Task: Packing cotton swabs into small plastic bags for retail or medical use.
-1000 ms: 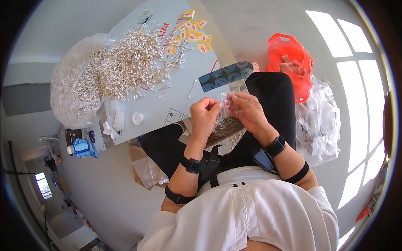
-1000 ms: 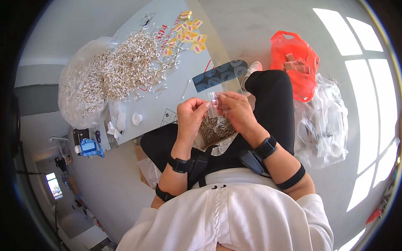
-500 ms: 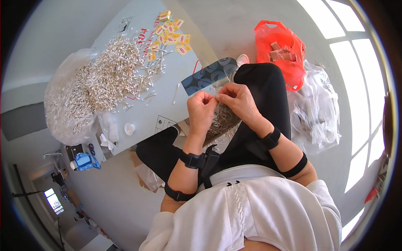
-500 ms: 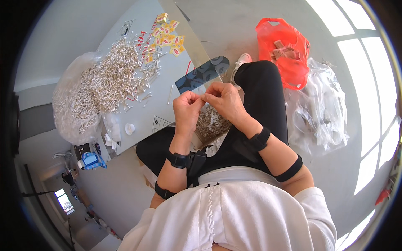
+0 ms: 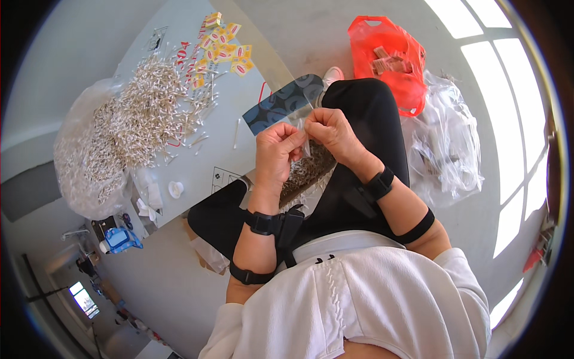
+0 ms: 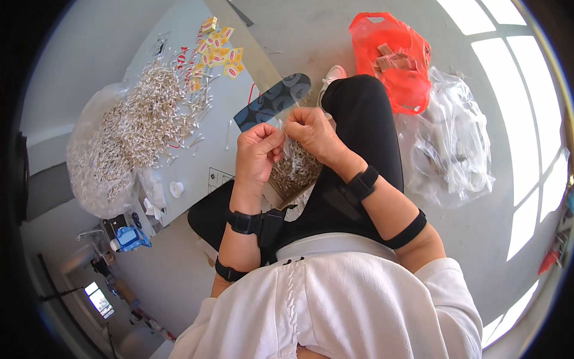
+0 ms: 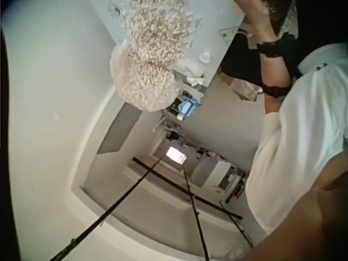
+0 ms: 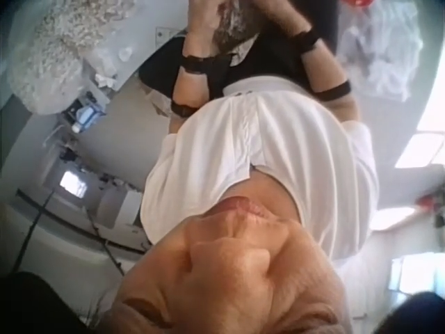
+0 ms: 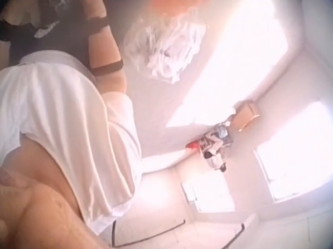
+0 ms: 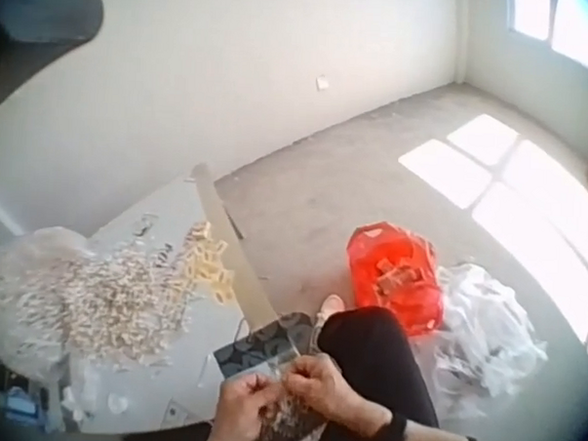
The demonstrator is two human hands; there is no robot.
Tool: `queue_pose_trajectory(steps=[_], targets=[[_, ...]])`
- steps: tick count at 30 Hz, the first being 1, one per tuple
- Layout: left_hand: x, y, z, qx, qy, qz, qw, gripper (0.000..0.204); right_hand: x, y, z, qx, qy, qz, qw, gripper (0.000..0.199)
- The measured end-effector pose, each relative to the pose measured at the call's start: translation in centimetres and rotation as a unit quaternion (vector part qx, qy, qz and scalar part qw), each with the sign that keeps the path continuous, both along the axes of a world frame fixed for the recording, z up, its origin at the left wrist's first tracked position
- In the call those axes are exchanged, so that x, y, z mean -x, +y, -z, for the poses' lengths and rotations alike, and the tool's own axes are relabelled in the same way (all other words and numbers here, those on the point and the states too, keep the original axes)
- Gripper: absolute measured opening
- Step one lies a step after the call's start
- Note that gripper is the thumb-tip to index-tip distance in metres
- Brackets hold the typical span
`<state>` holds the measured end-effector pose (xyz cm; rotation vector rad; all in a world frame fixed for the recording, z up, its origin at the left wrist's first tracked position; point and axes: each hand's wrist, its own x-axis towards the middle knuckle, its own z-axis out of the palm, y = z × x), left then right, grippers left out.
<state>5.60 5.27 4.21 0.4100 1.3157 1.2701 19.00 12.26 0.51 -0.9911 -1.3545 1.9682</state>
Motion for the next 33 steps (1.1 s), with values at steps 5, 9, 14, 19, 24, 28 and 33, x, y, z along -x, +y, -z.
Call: queue_pose_trajectory(steps=[5, 9, 14, 19, 24, 28, 33], targets=[[0.0, 0.3, 0.2, 0.007, -0.046, -0.018, 0.999, 0.010, -0.4, 0.3, -0.1, 0.050, 0.053, 0.003, 0.997, 0.014], [0.6, 0.4, 1.0, 0.017, 0.141, 0.019, 0.990, 0.007, -0.8, 1.0, -0.1, 0.096, 0.105, 0.009, 0.990, 0.014], [-1.5, 2.5, 0.4, -0.109, 0.340, 0.035, 0.934, 0.008, -0.8, 1.2, -0.3, -0.029, 0.028, 0.011, 0.999, 0.016], [-0.9, 5.1, 0.9, -0.127, 0.351, 0.071, 0.925, 0.012, -1.6, 1.4, -0.6, 0.010, 0.047, 0.118, 0.992, 0.022], [-0.2, 9.4, 1.9, -0.136, 0.318, 0.051, 0.937, 0.010, -2.0, 1.3, 0.4, 0.321, 0.102, 0.268, 0.903, 0.022], [0.2, 13.2, 3.5, -0.161, 0.360, 0.081, 0.915, 0.010, -0.4, 3.7, 1.9, 0.363, 0.146, 0.296, 0.871, 0.020], [0.6, 15.7, 6.0, -0.186, 0.451, 0.109, 0.866, 0.012, 0.8, 6.2, 4.4, 0.334, 0.142, 0.330, 0.872, 0.013]])
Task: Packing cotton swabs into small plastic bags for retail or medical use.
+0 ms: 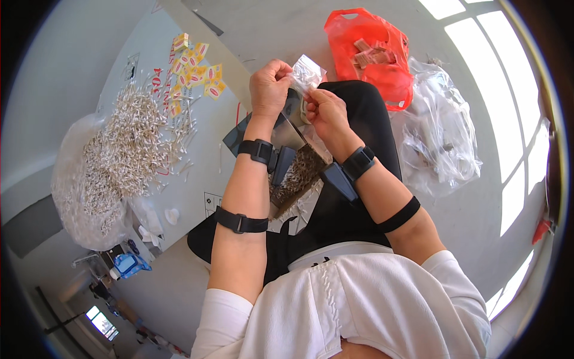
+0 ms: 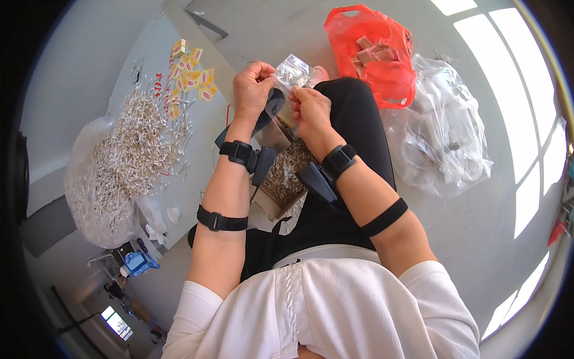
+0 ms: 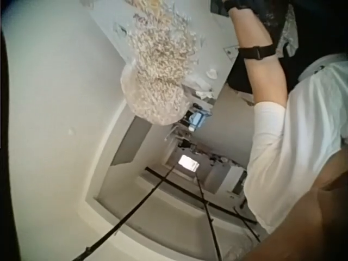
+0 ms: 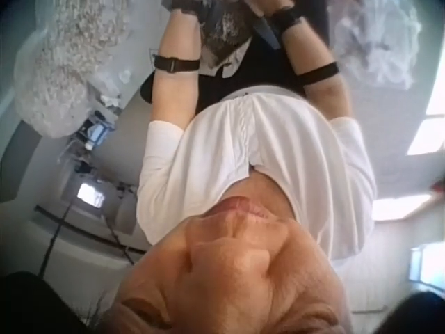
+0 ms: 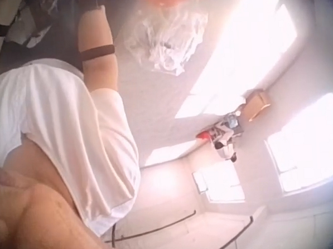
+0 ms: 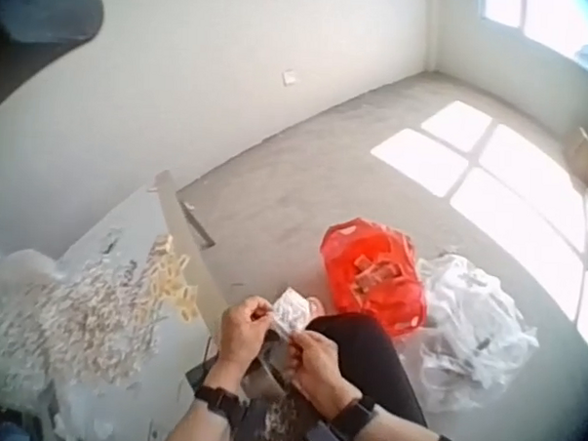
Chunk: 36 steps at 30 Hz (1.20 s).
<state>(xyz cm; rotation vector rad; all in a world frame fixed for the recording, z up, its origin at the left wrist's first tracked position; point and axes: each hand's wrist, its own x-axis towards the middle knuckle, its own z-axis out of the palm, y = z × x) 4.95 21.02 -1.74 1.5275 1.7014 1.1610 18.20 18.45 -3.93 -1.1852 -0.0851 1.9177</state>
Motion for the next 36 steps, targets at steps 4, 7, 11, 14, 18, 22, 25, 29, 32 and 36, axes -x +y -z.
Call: queue_pose_trajectory(steps=[4, 7, 11, 14, 18, 22, 25, 29, 32, 36], targets=[[0.6, 0.5, 1.4, 0.013, 0.105, 0.018, 0.994, 0.014, 0.7, 0.3, 0.9, 0.013, -0.032, 0.008, 0.999, 0.011], [0.6, 0.6, 1.6, 0.027, 0.143, 0.023, 0.989, 0.014, 0.8, 0.2, 1.0, 0.024, -0.063, 0.008, 0.998, 0.010], [1.4, 0.0, 1.2, 0.013, 0.135, 0.025, 0.991, 0.013, 0.9, -0.2, 0.7, 0.015, -0.056, 0.002, 0.998, 0.011], [2.0, -0.6, 0.3, 0.003, 0.146, 0.040, 0.988, 0.012, 0.9, -0.9, -0.1, 0.003, -0.051, -0.018, 0.999, 0.009], [2.7, -1.6, -1.1, 0.030, 0.138, 0.060, 0.988, 0.013, 1.3, -2.1, -1.3, -0.003, -0.069, -0.037, 0.997, 0.009], [4.5, -2.8, -2.4, 0.076, 0.048, 0.104, 0.991, 0.012, 2.1, -3.3, -2.5, -0.023, -0.097, -0.054, 0.994, 0.010], [5.5, -3.7, -3.0, 0.099, 0.019, 0.099, 0.990, 0.009, 2.6, -3.8, -2.7, -0.085, -0.116, -0.047, 0.988, 0.011], [5.7, -4.4, -2.2, 0.094, -0.050, 0.049, 0.993, 0.009, 3.4, -4.5, -1.4, -0.119, -0.210, -0.070, 0.968, 0.011], [5.3, -4.4, -1.2, 0.056, -0.030, 0.017, 0.998, 0.008, 4.0, -5.0, -1.0, -0.134, -0.241, -0.080, 0.958, 0.012], [5.4, -4.3, -1.2, 0.088, 0.056, 0.022, 0.994, 0.010, 4.3, -5.0, -0.2, -0.124, -0.209, -0.060, 0.968, 0.017]])
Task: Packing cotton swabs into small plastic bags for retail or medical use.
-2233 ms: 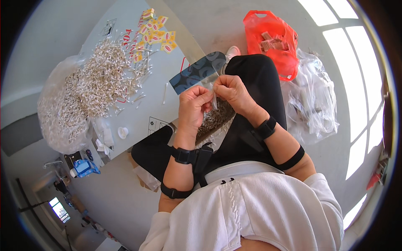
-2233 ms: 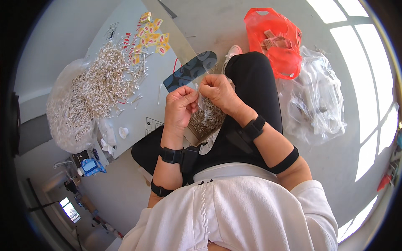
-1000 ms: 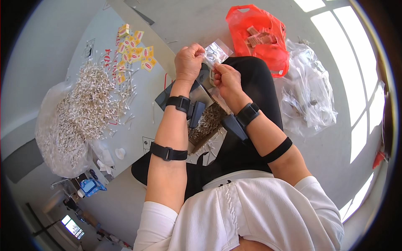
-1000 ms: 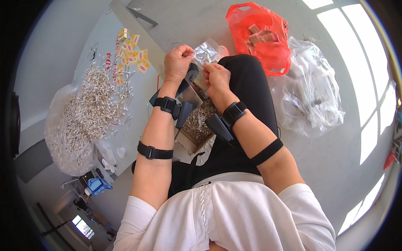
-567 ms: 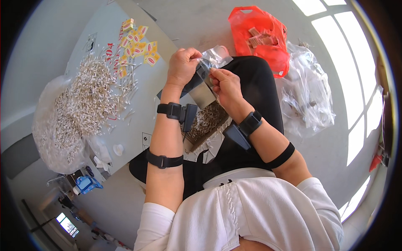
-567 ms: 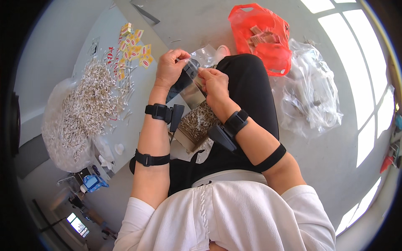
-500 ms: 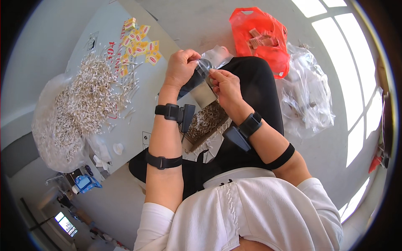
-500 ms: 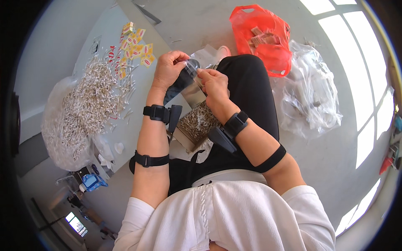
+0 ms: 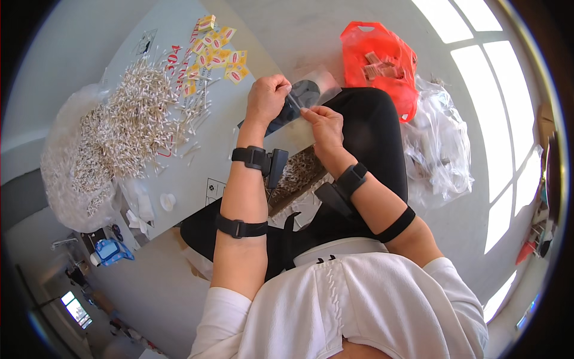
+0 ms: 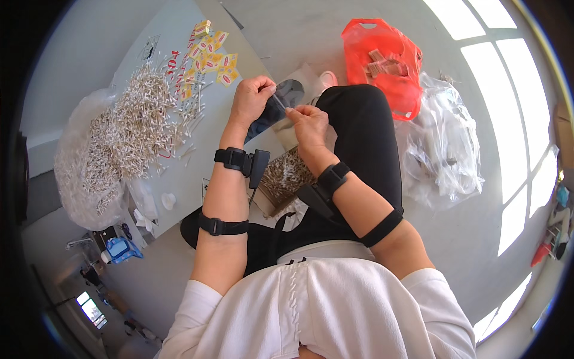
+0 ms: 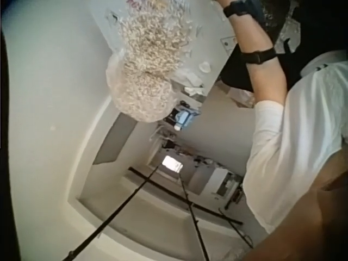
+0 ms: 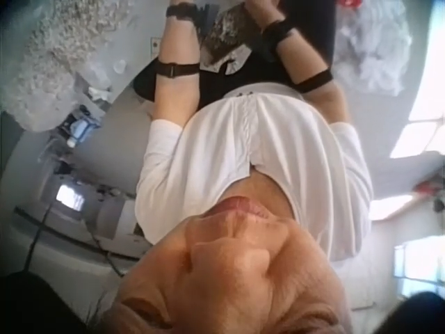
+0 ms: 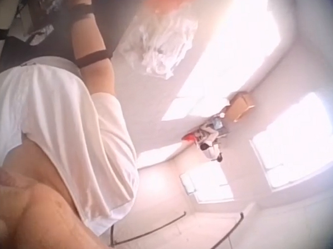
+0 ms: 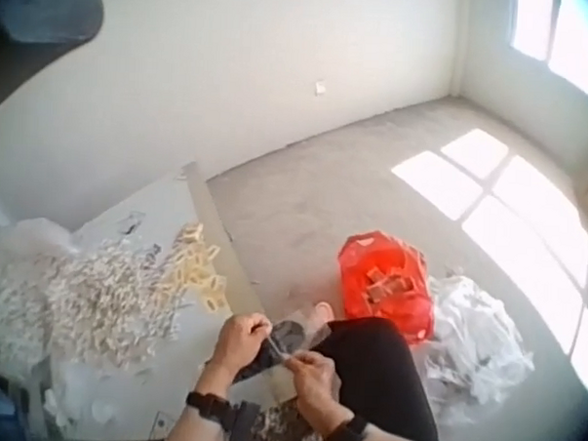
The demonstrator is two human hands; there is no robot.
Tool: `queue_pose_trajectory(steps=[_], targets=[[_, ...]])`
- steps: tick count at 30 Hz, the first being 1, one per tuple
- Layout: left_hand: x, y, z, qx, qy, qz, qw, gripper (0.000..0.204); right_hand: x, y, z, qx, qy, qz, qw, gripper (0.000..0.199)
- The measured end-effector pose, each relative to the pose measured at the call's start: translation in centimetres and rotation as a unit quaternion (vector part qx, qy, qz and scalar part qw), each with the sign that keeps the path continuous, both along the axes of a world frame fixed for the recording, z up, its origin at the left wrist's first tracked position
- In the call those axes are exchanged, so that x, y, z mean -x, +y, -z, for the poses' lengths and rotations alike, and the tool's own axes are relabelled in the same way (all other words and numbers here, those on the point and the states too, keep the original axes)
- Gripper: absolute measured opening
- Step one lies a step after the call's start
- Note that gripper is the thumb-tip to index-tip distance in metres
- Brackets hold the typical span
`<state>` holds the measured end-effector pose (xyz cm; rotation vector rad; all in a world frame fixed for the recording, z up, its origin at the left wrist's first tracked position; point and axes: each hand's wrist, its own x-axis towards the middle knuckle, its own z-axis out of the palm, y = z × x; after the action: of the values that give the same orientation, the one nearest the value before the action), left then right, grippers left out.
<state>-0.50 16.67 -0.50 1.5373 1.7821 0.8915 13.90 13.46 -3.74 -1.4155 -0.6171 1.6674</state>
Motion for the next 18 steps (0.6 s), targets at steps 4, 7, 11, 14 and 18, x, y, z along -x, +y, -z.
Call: queue_pose_trajectory(steps=[4, 7, 11, 14, 18], targets=[[0.2, -0.4, -0.3, -0.004, 0.116, 0.017, 0.993, 0.009, 0.1, -0.1, 1.1, -0.044, -0.067, -0.013, 0.997, 0.017], [0.7, -0.6, -0.4, -0.009, 0.194, 0.029, 0.981, 0.008, 0.3, -0.2, 0.9, -0.143, -0.212, -0.048, 0.966, 0.021], [0.9, 0.3, -1.3, 0.026, 0.275, 0.082, 0.958, 0.008, 0.8, -0.4, 1.0, -0.191, -0.298, -0.089, 0.931, 0.022], [1.0, 0.9, -1.7, 0.072, 0.286, 0.106, 0.949, 0.012, 1.2, -0.4, 0.9, -0.200, -0.354, -0.101, 0.908, 0.024], [0.6, 0.8, -1.1, 0.038, 0.336, 0.086, 0.937, 0.013, 1.4, -0.3, 1.4, -0.196, -0.356, -0.109, 0.907, 0.025]])
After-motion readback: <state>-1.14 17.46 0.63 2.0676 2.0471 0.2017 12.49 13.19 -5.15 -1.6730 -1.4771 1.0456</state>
